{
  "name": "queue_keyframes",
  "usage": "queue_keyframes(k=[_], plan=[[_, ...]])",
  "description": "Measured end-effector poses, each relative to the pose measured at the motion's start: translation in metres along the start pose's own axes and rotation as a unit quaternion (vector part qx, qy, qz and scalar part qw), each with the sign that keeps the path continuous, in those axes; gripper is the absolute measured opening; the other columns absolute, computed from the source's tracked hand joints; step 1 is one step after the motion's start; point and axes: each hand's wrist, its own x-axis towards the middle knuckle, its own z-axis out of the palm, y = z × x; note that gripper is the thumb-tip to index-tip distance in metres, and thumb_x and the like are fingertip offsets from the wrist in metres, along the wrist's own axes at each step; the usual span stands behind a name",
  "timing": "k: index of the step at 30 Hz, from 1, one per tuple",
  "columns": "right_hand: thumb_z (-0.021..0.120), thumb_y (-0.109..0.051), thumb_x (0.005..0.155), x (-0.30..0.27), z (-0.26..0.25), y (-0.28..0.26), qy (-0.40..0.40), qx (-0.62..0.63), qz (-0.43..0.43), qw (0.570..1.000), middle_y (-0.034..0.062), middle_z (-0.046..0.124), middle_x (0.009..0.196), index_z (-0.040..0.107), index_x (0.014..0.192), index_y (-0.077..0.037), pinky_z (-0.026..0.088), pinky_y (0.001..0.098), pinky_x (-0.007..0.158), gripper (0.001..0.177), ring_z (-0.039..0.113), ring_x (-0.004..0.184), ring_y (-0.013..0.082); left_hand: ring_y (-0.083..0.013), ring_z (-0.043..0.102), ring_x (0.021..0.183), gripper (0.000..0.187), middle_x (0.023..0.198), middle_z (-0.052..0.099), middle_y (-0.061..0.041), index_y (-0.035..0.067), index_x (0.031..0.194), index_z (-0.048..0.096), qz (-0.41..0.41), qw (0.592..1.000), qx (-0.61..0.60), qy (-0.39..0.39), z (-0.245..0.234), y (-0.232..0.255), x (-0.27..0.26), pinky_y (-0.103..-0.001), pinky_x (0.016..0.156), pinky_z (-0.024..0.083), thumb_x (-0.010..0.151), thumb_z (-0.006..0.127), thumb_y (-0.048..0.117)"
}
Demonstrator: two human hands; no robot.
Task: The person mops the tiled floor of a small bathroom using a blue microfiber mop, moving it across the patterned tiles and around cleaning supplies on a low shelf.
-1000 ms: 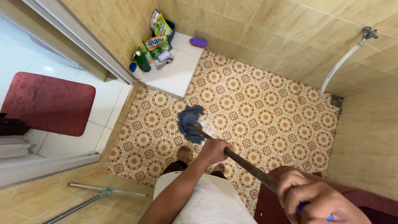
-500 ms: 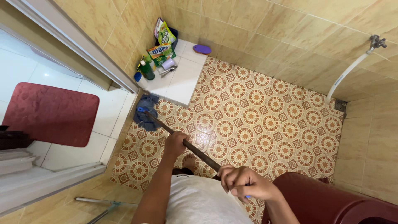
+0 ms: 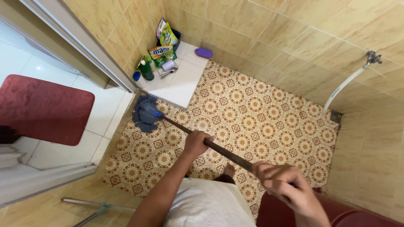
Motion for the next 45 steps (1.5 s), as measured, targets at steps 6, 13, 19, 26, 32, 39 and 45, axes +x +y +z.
queue_keyframes(k=[6, 13, 19, 26, 32, 39, 45], plan=[[0.060, -0.017, 0.092, -0.054, -0.062, -0.061, 0.016, -0.042, -0.026, 0.999, 0.0000, 0.035, 0.053, 0.036, 0.055, -0.009, 0.043, 0.0443, 0.081, 0.044, 0.039, 0.058, 0.0185, -0.0261, 0.065, 0.079, 0.037, 0.073, 0.069, -0.008, 0.013, 0.069, 0.072, -0.013, 0.994, -0.025, -0.104, 0.051, 0.093, 0.012, -0.044, 0.078, 0.053, 0.096, 0.070, 0.039], [0.062, -0.031, 0.099, -0.124, -0.137, -0.032, -0.172, -0.162, -0.045, 0.971, -0.0020, 0.043, 0.054, 0.052, 0.057, -0.011, 0.042, 0.0374, 0.068, 0.047, 0.044, 0.060, 0.0173, -0.0298, 0.068, 0.084, 0.034, 0.079, 0.071, -0.007, 0.011, 0.070, 0.070, 0.114, 0.983, -0.083, -0.117, 0.129, 0.164, 0.019, -0.044, 0.076, 0.054, 0.093, 0.077, 0.034], [0.058, -0.030, 0.106, -0.122, -0.144, -0.050, -0.254, -0.200, -0.155, 0.934, 0.0072, 0.053, 0.069, 0.051, 0.066, -0.003, 0.055, 0.0461, 0.084, 0.049, 0.060, 0.074, 0.0255, -0.0282, 0.070, 0.085, 0.019, 0.084, 0.072, -0.006, 0.010, 0.076, 0.068, 0.142, 0.978, -0.152, -0.031, 0.180, 0.201, 0.015, -0.039, 0.077, 0.057, 0.085, 0.080, 0.021], [0.053, -0.018, 0.110, -0.149, -0.253, -0.003, -0.435, -0.086, -0.005, 0.896, 0.0154, 0.058, 0.089, 0.053, 0.078, -0.001, 0.050, 0.0464, 0.084, 0.036, 0.062, 0.090, 0.0336, -0.0285, 0.070, 0.084, 0.008, 0.082, 0.073, -0.006, 0.014, 0.079, 0.073, 0.101, 0.986, -0.125, -0.053, 0.173, 0.225, 0.012, -0.042, 0.078, 0.055, 0.076, 0.080, 0.014], [0.049, -0.024, 0.115, -0.093, -0.272, -0.023, -0.576, -0.068, -0.035, 0.814, 0.0103, 0.054, 0.080, 0.052, 0.081, -0.003, 0.051, 0.0427, 0.077, 0.040, 0.057, 0.081, 0.0289, -0.0286, 0.071, 0.082, 0.019, 0.082, 0.073, -0.006, 0.012, 0.072, 0.072, 0.029, 0.996, -0.066, -0.055, 0.152, 0.216, -0.002, -0.043, 0.080, 0.055, 0.086, 0.080, 0.023], [0.051, -0.035, 0.108, 0.006, -0.185, -0.084, -0.595, 0.007, -0.046, 0.803, 0.0070, 0.044, 0.055, 0.038, 0.061, -0.010, 0.040, 0.0450, 0.062, 0.055, 0.045, 0.051, 0.0260, -0.0282, 0.072, 0.083, 0.007, 0.086, 0.075, -0.006, 0.019, 0.088, 0.079, -0.057, 0.992, -0.111, 0.004, 0.109, 0.176, -0.027, -0.043, 0.080, 0.055, 0.082, 0.076, 0.020], [0.058, -0.033, 0.094, 0.079, -0.135, -0.056, -0.681, 0.079, -0.059, 0.725, 0.0077, 0.048, 0.054, 0.042, 0.057, -0.009, 0.037, 0.0454, 0.060, 0.047, 0.042, 0.049, 0.0304, -0.0305, 0.071, 0.087, 0.006, 0.088, 0.073, -0.007, 0.017, 0.088, 0.079, -0.123, 0.987, -0.090, 0.052, 0.071, 0.127, -0.060, -0.045, 0.079, 0.055, 0.084, 0.077, 0.022]])
